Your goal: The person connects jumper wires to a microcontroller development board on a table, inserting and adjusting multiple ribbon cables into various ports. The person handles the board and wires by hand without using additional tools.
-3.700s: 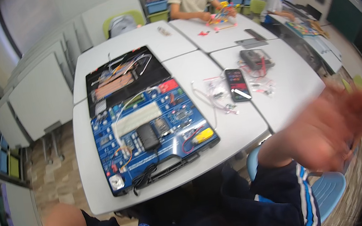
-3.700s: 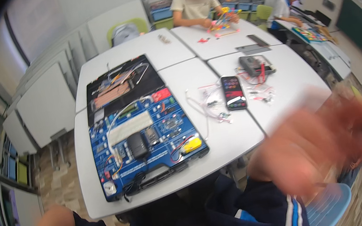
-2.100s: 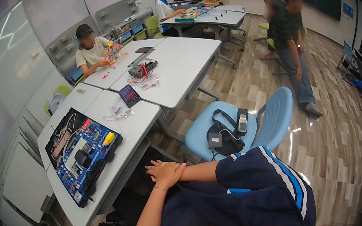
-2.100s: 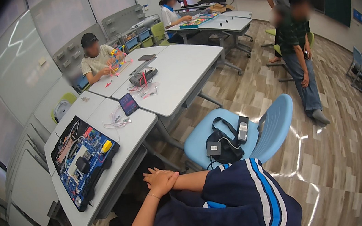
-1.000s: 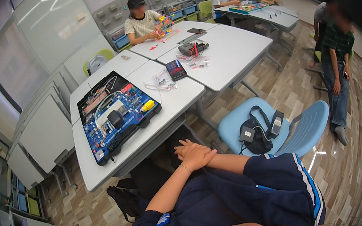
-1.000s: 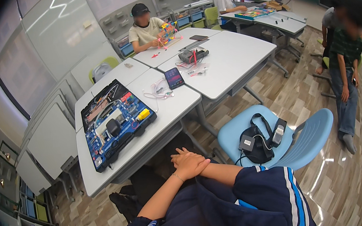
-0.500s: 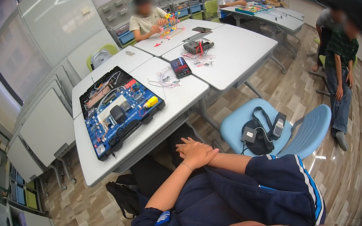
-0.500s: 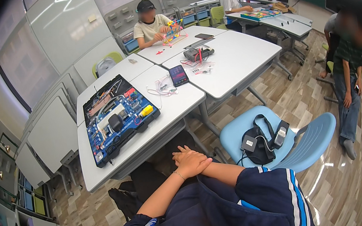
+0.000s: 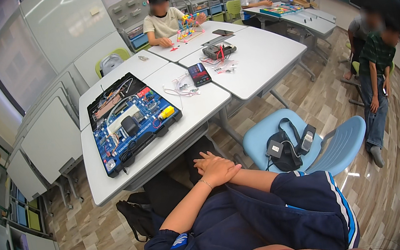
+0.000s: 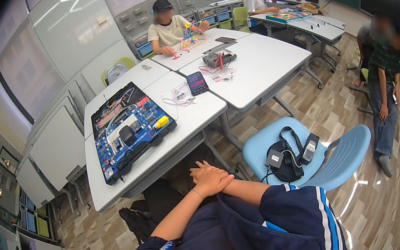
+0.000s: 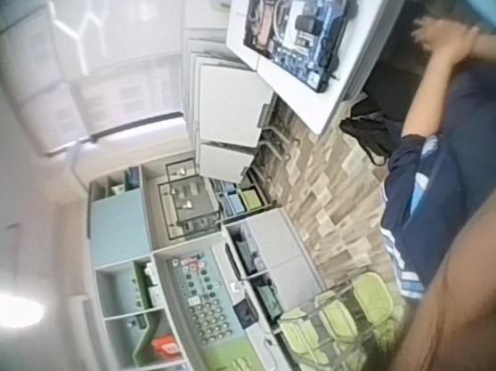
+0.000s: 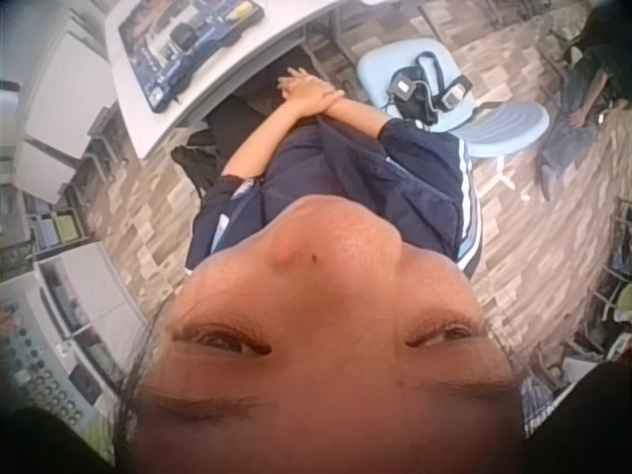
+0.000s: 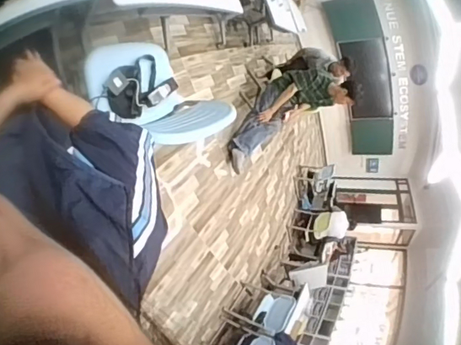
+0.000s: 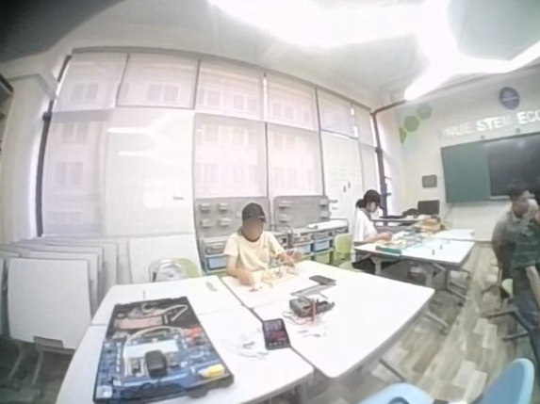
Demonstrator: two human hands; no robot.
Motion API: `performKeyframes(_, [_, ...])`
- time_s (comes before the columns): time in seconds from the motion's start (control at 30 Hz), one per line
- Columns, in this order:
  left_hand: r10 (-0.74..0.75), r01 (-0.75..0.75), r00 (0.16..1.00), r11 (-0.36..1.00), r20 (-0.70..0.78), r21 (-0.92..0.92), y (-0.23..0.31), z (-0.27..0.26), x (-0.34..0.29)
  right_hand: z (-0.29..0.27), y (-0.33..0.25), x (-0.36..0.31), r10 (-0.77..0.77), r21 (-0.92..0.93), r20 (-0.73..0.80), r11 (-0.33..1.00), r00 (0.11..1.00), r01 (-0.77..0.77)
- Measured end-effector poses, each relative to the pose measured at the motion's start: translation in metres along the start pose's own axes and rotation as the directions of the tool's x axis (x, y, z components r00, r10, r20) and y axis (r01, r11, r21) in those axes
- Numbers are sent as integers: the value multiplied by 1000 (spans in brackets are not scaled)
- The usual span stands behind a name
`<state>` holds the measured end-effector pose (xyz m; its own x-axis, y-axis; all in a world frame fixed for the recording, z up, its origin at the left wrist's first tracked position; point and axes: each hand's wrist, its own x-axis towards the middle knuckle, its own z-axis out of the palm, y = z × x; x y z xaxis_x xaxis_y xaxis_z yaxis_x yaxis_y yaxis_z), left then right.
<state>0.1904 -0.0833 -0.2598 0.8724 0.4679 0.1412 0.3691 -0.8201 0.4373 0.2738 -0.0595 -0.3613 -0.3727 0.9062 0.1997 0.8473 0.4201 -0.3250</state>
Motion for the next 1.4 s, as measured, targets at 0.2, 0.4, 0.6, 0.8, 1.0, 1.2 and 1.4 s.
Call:
performKeyframes(0.2, [162,-161,982,987,-102,16,-17,24,8,5,9,-3,-8,5,-49,1000,999,8])
performKeyframes(0.4, [154,-153,982,988,-110,22,-18,25,7,14,10,0,-1,-34,-37,999,999,0])
performKeyframes(0.6, [169,-171,975,985,-145,-1,-18,25,5,11,11,-1,-11,-32,-48,999,999,9])
performKeyframes(0.8, [170,-173,978,985,-122,-12,-21,26,6,7,8,0,1,-41,-1,999,1000,-1])
performKeyframes(1.0, [181,-182,975,983,-130,1,-20,26,7,21,16,3,7,-58,-5,998,1000,-8])
performKeyframes(1.2, [178,-178,975,984,-131,9,-22,29,6,28,16,3,15,-75,-18,997,1000,-17])
performKeyframes(1.4, [166,-165,978,986,-127,14,-21,29,6,27,16,-1,29,-78,-21,996,999,-31])
